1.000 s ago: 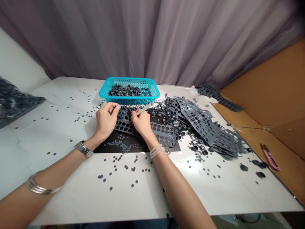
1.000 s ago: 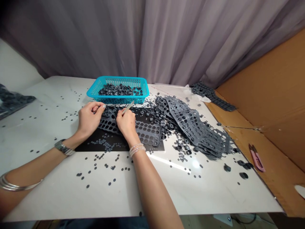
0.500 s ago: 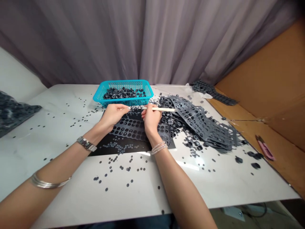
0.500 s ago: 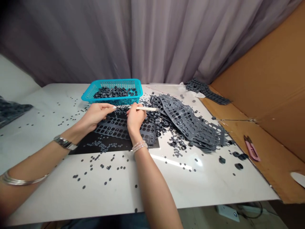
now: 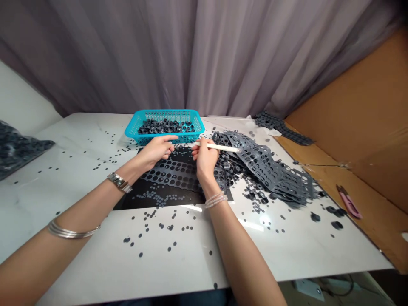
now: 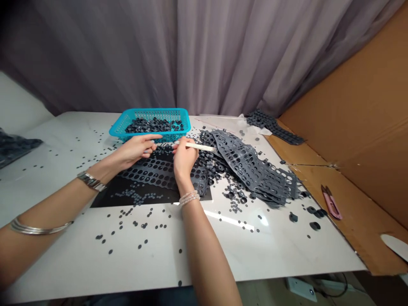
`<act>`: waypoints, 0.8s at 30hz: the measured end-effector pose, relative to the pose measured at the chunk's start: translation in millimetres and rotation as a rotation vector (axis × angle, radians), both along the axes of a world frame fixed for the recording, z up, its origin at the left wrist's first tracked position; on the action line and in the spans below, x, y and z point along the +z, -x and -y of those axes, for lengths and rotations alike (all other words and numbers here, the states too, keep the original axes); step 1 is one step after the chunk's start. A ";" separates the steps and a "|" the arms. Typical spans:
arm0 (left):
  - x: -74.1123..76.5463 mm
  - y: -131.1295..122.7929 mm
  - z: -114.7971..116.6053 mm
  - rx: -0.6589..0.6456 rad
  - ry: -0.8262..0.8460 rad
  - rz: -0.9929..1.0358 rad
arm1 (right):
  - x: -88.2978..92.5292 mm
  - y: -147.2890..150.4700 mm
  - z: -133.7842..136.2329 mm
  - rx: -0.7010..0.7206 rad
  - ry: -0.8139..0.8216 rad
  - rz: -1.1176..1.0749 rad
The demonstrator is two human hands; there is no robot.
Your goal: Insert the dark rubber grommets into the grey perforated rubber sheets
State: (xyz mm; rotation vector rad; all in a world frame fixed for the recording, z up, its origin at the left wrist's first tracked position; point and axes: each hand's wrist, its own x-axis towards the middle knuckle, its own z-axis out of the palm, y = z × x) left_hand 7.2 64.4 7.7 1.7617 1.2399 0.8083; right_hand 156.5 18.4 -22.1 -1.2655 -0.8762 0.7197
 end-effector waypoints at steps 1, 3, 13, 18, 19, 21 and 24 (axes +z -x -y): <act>-3.2 13.0 -2.3 0.023 -0.039 -0.049 | -0.7 7.8 0.0 0.020 0.017 -0.007; -10.4 36.7 -4.9 0.063 -0.142 -0.156 | -1.9 23.6 -1.5 0.112 0.056 -0.008; -25.6 59.1 4.2 -0.009 -0.513 -0.512 | -14.7 51.9 -23.0 0.263 0.157 0.414; -30.7 62.0 2.5 -0.086 -0.531 -0.559 | -14.4 50.9 -20.5 0.270 0.129 0.494; -32.1 62.7 1.9 -0.089 -0.531 -0.562 | -12.8 51.1 -19.7 0.276 0.130 0.509; -34.3 63.1 0.9 -0.090 -0.533 -0.567 | -8.7 51.7 -18.2 0.290 0.137 0.541; -34.8 61.3 0.3 -0.092 -0.534 -0.568 | -3.0 53.0 -16.3 0.307 0.159 0.603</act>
